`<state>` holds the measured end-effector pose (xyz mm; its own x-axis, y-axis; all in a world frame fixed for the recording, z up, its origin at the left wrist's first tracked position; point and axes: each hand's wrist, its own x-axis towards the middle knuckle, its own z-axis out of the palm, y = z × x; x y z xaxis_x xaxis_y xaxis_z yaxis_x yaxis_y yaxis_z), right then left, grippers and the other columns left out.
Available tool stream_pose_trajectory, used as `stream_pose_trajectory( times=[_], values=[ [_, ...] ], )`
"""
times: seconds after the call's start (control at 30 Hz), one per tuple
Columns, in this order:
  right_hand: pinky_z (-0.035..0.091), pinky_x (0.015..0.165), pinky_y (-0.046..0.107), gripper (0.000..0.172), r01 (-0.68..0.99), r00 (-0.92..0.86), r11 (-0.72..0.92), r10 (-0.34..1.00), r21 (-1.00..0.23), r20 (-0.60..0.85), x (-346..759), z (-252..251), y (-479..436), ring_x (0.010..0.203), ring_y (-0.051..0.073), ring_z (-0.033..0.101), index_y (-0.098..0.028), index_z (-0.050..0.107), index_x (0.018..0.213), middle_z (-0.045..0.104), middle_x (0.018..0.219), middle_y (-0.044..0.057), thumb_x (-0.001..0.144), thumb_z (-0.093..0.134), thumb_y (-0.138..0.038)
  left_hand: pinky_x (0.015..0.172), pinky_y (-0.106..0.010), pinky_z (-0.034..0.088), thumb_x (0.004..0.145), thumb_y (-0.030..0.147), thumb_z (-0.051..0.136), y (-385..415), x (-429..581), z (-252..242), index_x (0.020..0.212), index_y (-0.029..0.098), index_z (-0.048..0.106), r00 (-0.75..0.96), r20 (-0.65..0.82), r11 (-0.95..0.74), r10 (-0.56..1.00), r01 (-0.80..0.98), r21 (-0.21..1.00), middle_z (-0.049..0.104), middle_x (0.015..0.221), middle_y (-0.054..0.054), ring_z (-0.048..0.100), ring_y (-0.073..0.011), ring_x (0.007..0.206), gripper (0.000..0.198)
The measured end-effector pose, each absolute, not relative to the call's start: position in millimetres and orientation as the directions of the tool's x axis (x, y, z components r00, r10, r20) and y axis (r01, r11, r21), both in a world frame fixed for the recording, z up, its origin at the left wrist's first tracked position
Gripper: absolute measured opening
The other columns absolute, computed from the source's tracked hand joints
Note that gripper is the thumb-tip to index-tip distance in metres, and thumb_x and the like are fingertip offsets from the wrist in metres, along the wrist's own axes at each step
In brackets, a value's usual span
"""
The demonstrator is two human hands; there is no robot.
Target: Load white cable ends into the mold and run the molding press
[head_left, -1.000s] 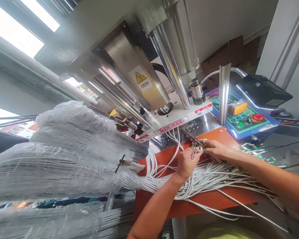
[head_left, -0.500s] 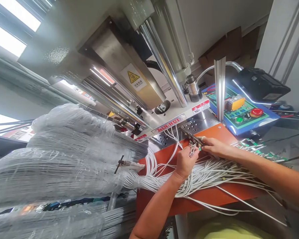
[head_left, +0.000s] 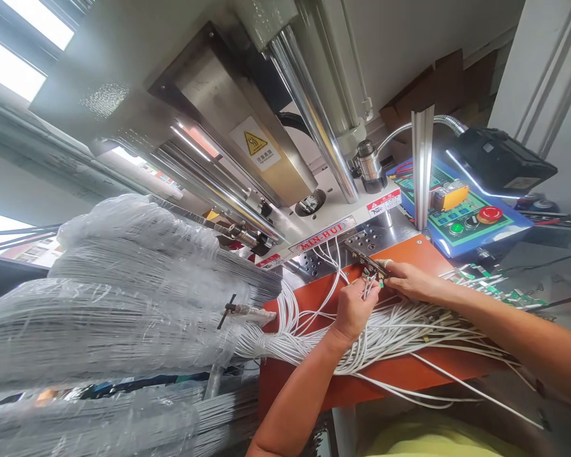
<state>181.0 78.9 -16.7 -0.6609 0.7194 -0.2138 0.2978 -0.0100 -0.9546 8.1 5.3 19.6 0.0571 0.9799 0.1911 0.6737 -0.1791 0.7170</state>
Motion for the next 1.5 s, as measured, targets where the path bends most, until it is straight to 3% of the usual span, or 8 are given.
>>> stream_pose_trajectory(
  times=[0.33,1.3,1.5],
  values=[
    [0.036,0.043,0.023,0.013,0.288,-0.673,-0.025,0.706,-0.957,-0.221,182,-9,77,0.046,0.012,0.048,-0.021,0.047,0.093,0.048,0.054,-0.007,0.082,0.046,-0.029,0.077,-0.023,0.050,0.084,0.017,0.060,6,8,16,0.086,0.017,0.070,0.071,0.228,-0.210,0.971,0.711,0.671,0.070,0.080,-0.004,0.065,-0.0133,0.074,0.010],
    [0.034,0.052,0.026,0.006,0.377,-0.635,0.097,0.751,-0.921,-0.181,180,0,76,0.052,0.014,0.047,-0.023,0.042,0.087,0.046,0.056,-0.006,0.082,0.043,-0.026,0.076,-0.024,0.050,0.086,0.019,0.056,6,10,19,0.085,0.016,0.069,0.094,0.230,-0.222,0.969,0.743,0.632,0.069,0.078,-0.005,0.063,-0.0135,0.073,0.014],
    [0.038,0.064,0.028,0.012,0.429,-0.626,0.213,0.771,-0.878,-0.119,179,-9,78,0.071,0.017,0.054,-0.022,0.045,0.094,0.058,0.081,0.002,0.083,0.043,-0.026,0.077,-0.025,0.050,0.086,0.020,0.058,7,10,17,0.089,0.016,0.070,0.067,0.213,-0.193,0.975,0.734,0.651,0.071,0.082,-0.006,0.065,-0.0150,0.076,0.013]
  ],
)
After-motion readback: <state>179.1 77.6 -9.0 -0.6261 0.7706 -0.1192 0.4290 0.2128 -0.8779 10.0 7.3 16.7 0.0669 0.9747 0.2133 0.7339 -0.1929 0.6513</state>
